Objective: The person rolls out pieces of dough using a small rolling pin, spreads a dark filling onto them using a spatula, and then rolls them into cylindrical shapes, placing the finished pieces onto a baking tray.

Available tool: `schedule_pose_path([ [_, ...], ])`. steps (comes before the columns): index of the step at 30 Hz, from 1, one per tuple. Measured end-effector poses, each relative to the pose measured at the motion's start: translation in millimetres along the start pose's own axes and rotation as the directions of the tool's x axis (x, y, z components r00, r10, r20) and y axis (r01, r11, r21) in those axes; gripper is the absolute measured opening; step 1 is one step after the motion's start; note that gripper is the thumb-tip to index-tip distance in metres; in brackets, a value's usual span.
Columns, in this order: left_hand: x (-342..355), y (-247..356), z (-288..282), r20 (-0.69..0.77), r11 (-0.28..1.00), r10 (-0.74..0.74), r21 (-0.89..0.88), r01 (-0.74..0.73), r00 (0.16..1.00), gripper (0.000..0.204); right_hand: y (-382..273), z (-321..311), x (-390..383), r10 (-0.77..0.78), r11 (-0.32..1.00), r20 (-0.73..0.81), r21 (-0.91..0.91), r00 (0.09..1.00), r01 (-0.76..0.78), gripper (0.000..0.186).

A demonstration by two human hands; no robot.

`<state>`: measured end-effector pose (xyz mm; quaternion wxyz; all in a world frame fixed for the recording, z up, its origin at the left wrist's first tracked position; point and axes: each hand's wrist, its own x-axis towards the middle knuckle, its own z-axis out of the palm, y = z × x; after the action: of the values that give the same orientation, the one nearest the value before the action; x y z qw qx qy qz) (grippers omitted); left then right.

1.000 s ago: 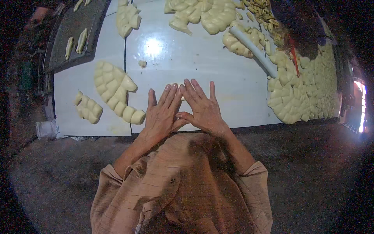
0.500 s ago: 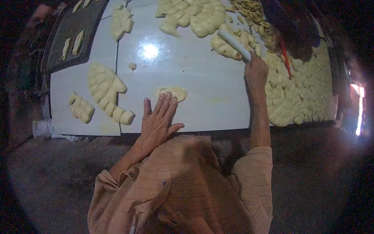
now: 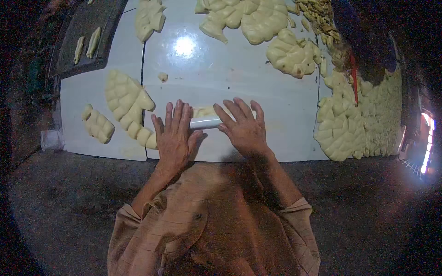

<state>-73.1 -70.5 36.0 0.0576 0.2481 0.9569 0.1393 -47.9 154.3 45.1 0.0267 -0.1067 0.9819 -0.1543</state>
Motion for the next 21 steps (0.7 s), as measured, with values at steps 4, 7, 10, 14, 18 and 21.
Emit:
schedule_pose_path([
  [4, 43.4, -7.2, 3.7, -0.073, 0.998, -0.054, 0.039, 0.057, 0.996, 0.069, 1.5, 8.0, 23.9, 0.173, 0.976, -0.074, -0.119, 0.982, -0.180, 0.057],
  [7, 80.0, -12.6, 3.0, -0.155, 0.997, -0.064, 0.034, 0.070, 0.986, 0.058, 11.1, 12.7, 52.1, 0.240, 0.952, -0.130, -0.161, 0.962, -0.259, 0.055],
  [10, 127.5, -17.5, -5.4, -0.235, 0.997, -0.056, 0.031, 0.065, 0.970, 0.054, 25.9, 6.3, 95.0, 0.256, 0.934, -0.213, -0.198, 0.943, -0.298, 0.056],
  [14, 181.1, -38.3, 4.0, -0.383, 0.991, 0.011, 0.130, 0.043, 0.924, 0.066, 54.0, 0.1, 141.2, 0.089, 0.980, -0.383, -0.131, 0.919, -0.150, 0.063],
  [18, 166.7, -40.3, 10.8, -0.299, 0.999, -0.003, 0.042, 0.016, 0.954, 0.075, 38.4, -26.1, 100.4, -0.075, 0.978, -0.119, 0.187, 0.990, 0.097, 0.058],
  [21, 140.4, -33.2, 1.5, -0.198, 0.998, 0.056, -0.028, -0.063, 0.979, 0.083, 44.6, -17.5, 61.9, -0.032, 0.982, -0.040, 0.182, 0.999, 0.039, 0.048],
])
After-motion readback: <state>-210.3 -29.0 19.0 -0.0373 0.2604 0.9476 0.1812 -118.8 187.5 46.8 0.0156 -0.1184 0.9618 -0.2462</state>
